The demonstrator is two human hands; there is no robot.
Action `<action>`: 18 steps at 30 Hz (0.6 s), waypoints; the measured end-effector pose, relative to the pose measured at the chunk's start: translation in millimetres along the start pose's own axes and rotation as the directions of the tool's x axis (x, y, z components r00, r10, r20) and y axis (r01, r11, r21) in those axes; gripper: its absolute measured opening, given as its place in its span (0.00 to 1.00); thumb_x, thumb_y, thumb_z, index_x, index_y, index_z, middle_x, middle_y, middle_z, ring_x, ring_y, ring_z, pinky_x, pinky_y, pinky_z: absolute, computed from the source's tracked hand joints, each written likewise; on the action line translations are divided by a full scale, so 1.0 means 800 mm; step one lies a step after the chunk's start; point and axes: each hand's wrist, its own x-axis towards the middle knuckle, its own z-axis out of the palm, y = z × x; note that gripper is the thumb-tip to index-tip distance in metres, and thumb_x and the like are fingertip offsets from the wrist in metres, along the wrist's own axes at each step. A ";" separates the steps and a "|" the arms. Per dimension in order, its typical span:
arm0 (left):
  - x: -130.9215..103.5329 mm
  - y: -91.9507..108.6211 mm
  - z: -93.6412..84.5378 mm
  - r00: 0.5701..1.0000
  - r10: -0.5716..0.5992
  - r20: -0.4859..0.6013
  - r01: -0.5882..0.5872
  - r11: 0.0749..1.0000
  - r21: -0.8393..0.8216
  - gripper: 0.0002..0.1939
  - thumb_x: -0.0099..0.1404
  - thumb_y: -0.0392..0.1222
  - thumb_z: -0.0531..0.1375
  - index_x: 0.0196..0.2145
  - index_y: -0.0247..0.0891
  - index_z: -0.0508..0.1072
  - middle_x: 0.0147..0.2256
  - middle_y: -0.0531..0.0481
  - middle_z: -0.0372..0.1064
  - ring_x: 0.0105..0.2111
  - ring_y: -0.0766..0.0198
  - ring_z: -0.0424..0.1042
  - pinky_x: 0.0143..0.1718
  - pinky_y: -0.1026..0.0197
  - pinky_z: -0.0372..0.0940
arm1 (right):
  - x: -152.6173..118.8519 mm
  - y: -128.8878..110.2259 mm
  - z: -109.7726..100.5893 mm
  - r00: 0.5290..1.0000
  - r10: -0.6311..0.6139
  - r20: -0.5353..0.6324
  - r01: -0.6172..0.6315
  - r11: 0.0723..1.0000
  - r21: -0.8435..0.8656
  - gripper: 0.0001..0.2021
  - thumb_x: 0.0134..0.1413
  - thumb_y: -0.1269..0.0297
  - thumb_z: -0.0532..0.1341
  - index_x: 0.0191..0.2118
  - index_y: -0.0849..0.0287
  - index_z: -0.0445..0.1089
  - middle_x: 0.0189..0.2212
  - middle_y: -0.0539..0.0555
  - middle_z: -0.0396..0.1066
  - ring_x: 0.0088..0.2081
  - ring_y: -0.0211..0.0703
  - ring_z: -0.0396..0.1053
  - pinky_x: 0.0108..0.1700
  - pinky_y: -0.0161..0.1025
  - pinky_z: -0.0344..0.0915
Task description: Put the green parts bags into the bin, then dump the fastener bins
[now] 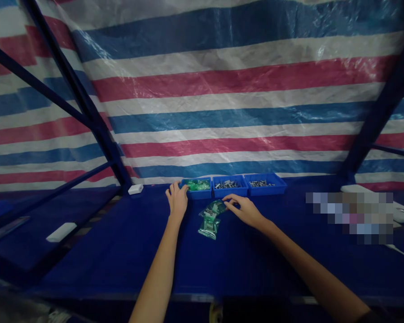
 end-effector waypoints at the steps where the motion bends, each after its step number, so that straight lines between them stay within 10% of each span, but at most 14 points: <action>1: -0.001 0.001 0.001 1.000 0.000 0.003 0.000 1.000 0.003 0.14 0.64 0.39 0.48 0.37 0.45 0.74 0.48 0.41 0.62 0.47 0.50 0.59 0.46 0.46 0.54 | 0.000 0.000 0.000 1.000 -0.003 0.002 0.003 1.000 -0.002 0.13 0.56 0.57 0.52 0.42 0.55 0.68 0.29 0.50 0.74 0.32 0.41 0.71 0.36 0.36 0.62; 14: 0.002 0.004 0.004 0.988 -0.124 0.097 0.120 0.992 0.042 0.17 0.65 0.43 0.46 0.40 0.41 0.74 0.49 0.39 0.61 0.49 0.49 0.58 0.47 0.47 0.55 | 0.004 0.002 0.002 0.999 -0.039 -0.004 0.039 0.996 -0.076 0.11 0.57 0.59 0.54 0.43 0.55 0.68 0.29 0.49 0.73 0.33 0.38 0.70 0.38 0.35 0.61; 18: 0.008 0.004 0.007 0.976 -0.163 0.147 0.161 0.987 0.024 0.20 0.64 0.48 0.46 0.43 0.39 0.73 0.51 0.37 0.58 0.52 0.46 0.55 0.50 0.43 0.52 | 0.003 0.007 0.008 0.992 -0.129 -0.014 0.125 0.976 -0.179 0.13 0.54 0.59 0.57 0.45 0.55 0.67 0.42 0.53 0.71 0.44 0.41 0.66 0.47 0.39 0.59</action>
